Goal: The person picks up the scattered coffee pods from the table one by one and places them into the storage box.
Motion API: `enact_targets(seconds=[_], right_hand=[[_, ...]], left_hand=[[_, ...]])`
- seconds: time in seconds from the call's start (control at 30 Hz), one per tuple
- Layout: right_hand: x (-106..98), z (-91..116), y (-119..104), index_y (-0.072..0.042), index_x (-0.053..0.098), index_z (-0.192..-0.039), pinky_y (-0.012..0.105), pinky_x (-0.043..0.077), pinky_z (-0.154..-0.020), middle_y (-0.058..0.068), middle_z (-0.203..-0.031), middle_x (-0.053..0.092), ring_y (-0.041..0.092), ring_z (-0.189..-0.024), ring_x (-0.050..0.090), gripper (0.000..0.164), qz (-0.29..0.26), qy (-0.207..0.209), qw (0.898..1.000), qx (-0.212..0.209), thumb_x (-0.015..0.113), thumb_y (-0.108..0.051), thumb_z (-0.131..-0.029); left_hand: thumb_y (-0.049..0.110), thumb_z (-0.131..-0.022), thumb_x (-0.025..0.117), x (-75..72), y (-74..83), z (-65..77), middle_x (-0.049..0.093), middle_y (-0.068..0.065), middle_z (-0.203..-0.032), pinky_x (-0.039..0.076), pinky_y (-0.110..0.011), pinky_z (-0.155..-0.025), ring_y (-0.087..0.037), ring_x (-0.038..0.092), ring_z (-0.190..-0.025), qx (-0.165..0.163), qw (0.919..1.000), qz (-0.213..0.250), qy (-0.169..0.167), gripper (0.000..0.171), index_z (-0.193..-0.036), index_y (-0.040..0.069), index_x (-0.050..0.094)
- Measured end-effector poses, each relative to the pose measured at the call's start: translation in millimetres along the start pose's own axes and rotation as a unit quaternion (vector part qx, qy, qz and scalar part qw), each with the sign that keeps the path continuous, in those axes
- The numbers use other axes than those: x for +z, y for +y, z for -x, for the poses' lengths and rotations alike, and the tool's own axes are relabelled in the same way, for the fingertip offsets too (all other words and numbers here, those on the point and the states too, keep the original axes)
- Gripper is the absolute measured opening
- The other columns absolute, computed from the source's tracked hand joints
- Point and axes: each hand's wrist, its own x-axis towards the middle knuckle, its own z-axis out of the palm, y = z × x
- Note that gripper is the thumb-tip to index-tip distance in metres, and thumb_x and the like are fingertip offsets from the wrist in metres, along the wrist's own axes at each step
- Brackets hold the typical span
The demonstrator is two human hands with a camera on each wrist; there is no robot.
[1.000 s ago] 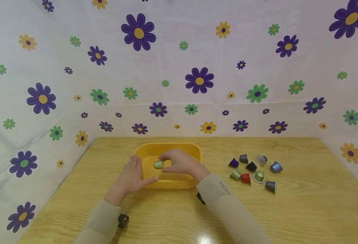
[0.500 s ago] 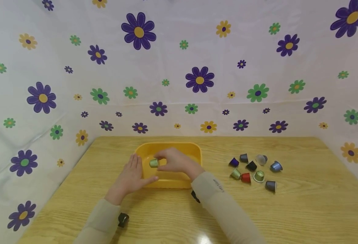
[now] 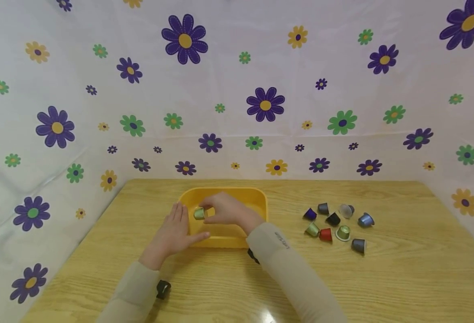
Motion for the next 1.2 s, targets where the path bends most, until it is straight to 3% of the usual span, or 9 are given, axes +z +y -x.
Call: enact_targets(seconds=[0.6,1.2], right_hand=[[9.4,-6.9,1.0,0.000,0.057,-0.115,0.026,0.042,-0.087,0.008,-0.111,0.060,0.017,-0.101,0.056,0.041,0.011,-0.016,1.000,0.010,0.068,-0.016,-0.079],[3.1,1.8,2.0,0.003,0.056,-0.116,0.029,0.043,-0.087,0.014,-0.114,0.058,0.021,-0.102,0.055,0.042,0.005,-0.010,1.000,-0.003,0.067,-0.015,-0.079]], left_hand=[[0.078,-0.070,0.033,-0.8,-0.2,0.5,0.003,-0.028,-0.141,0.011,-0.050,-0.102,-0.037,-0.003,-0.130,0.005,1.0000,-0.003,0.007,0.114,-0.135,-0.012,0.011],[0.080,-0.069,0.032,1.3,-0.2,-1.6,0.001,-0.028,-0.142,0.011,-0.050,-0.103,-0.037,-0.003,-0.130,-0.001,1.0000,-0.003,-0.002,0.115,-0.136,-0.012,0.011]])
